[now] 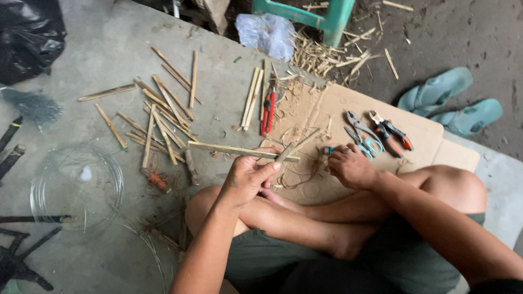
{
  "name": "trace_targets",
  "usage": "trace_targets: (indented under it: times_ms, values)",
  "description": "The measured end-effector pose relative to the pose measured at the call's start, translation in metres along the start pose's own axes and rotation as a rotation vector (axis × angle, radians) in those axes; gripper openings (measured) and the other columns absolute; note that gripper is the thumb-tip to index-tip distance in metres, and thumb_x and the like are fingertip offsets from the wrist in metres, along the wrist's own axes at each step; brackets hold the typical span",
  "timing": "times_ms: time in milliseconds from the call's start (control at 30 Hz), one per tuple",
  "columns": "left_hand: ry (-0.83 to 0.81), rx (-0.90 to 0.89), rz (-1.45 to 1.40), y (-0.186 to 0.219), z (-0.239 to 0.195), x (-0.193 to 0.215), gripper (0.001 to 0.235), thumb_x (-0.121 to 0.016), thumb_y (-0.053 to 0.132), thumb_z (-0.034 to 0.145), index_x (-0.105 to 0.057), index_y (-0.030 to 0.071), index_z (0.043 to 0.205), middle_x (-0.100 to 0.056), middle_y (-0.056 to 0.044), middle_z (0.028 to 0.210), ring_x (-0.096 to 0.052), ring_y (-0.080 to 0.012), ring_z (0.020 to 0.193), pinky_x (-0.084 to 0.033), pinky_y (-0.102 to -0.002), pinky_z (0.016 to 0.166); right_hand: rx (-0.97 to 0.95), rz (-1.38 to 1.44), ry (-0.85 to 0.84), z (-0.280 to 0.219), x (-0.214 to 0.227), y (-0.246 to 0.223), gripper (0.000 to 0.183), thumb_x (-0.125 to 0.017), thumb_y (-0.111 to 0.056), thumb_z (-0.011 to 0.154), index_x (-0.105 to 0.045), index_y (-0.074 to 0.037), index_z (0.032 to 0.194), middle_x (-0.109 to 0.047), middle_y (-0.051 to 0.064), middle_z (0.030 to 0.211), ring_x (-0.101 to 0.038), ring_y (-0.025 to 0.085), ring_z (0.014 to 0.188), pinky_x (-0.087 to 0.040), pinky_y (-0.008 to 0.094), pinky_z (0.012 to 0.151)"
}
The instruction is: The person sits on the floor and assembles small bamboo frames by tying thin sticks together with orange string. They use scissors to cut the string and a lighter to seal the ends, repeating the process for multiple units.
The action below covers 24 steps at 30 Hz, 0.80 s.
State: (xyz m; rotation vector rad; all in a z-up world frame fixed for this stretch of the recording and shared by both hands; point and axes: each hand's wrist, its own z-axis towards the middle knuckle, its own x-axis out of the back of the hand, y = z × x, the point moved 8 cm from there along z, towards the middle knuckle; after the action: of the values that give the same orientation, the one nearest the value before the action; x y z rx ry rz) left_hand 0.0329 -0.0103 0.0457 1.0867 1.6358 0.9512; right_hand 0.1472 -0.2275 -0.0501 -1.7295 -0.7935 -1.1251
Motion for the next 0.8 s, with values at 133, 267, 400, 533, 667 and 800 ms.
trace_targets:
  times_ms: [133,267,400,533,667,800]
  values:
    - [0.124,0.042,0.150,-0.005,0.001,0.018,0.036,-0.072,0.013,0.090,-0.066,0.002,0.124,-0.058,0.002,0.067,-0.050,-0.0047,0.052,-0.040,-0.023,0.044,-0.288,0.761,0.172,-0.028,0.072,0.014,0.013,-0.068,-0.005,0.089,-0.069,-0.006,0.102,-0.075,0.006,0.093,-0.074,0.016,0.089,-0.059,0.033,0.079]
    - [0.107,0.086,0.007,-0.015,0.009,0.011,0.032,-0.074,0.012,0.091,-0.066,0.000,0.119,-0.059,0.002,0.069,-0.052,-0.0060,0.052,-0.041,-0.024,0.044,-0.118,0.689,0.229,-0.046,0.162,-0.023,0.011,-0.068,-0.003,0.092,-0.074,-0.005,0.100,-0.075,0.008,0.091,-0.070,0.021,0.086,-0.057,0.034,0.075]
    - [0.034,0.086,0.041,-0.022,0.017,-0.020,0.023,-0.074,0.014,0.091,-0.069,0.002,0.110,-0.059,0.003,0.068,-0.050,-0.0057,0.050,-0.037,-0.023,0.041,0.234,0.516,0.134,-0.034,0.197,-0.097,0.022,-0.072,-0.003,0.082,-0.077,-0.009,0.103,-0.074,0.008,0.095,-0.072,0.024,0.089,-0.057,0.035,0.074]
    - [-0.036,0.201,0.034,-0.036,0.008,-0.044,0.019,-0.073,0.018,0.092,-0.075,0.004,0.104,-0.059,0.004,0.067,-0.050,-0.0044,0.052,-0.036,-0.022,0.042,0.321,0.476,0.142,-0.005,0.201,-0.126,0.022,-0.073,-0.004,0.085,-0.077,-0.010,0.106,-0.074,0.011,0.107,-0.072,0.029,0.092,-0.056,0.037,0.076]
    - [-0.051,0.266,0.016,-0.038,0.004,-0.045,0.020,-0.072,0.020,0.090,-0.074,0.005,0.104,-0.062,0.003,0.069,-0.051,-0.0046,0.052,-0.034,-0.022,0.041,0.354,0.581,0.046,0.005,0.199,-0.131,0.043,-0.065,0.005,0.075,-0.076,-0.006,0.115,-0.074,0.014,0.109,-0.072,0.032,0.098,-0.057,0.039,0.080]
    - [-0.073,0.214,-0.060,-0.034,0.004,-0.040,0.022,-0.073,0.021,0.092,-0.074,0.007,0.108,-0.061,0.004,0.072,-0.051,-0.0041,0.054,-0.035,-0.021,0.043,0.186,0.670,0.009,0.004,0.193,-0.117,0.021,-0.074,-0.005,0.084,-0.077,-0.008,0.105,-0.080,0.008,0.103,-0.075,0.025,0.091,-0.060,0.035,0.076]
